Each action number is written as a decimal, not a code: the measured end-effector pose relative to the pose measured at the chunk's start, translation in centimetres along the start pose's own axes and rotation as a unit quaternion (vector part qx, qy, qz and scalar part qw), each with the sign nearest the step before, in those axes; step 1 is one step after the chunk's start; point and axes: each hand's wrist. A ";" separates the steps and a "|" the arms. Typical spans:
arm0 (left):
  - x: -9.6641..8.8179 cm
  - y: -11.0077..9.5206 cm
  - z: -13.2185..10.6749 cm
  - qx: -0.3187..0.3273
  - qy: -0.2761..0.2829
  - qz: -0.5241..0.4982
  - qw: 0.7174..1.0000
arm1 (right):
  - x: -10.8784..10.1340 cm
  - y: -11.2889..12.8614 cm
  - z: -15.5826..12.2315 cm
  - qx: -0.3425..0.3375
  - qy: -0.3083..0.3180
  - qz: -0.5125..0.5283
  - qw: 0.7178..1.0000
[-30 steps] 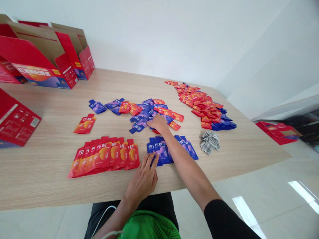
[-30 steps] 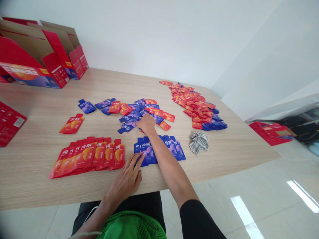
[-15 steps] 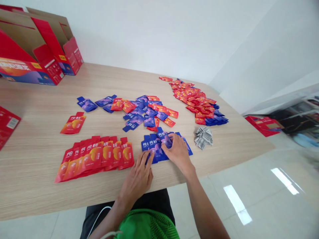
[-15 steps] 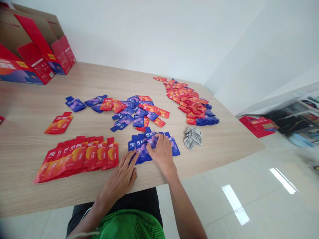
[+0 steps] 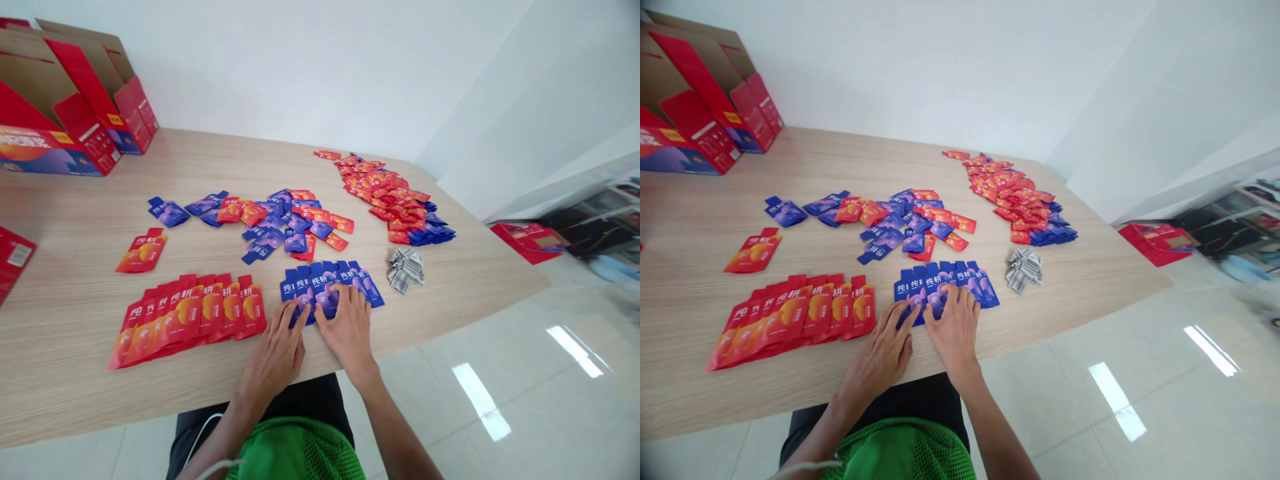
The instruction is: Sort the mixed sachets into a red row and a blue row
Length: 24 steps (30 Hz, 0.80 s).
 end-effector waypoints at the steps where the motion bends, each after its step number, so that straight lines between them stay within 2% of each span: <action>1: 0.0 0.0 0.0 -0.001 0.001 -0.001 1.000 | 0.1 0.0 0.0 0.003 0.000 -0.005 1.000; 19: 0.4 0.0 -0.1 -0.007 -0.012 -0.004 1.000 | -0.4 -0.5 -0.2 -0.006 0.022 -0.032 0.999; 24: 0.4 0.0 -0.1 -0.009 -0.007 -0.002 1.000 | -1.3 -0.5 1.8 -0.015 0.001 -0.016 1.000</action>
Point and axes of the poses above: each hand's wrist, its own z-axis towards the middle knuckle, its own x-axis out of the palm, y = z × x, and after that the axes turned 15 degrees about z, right-handed
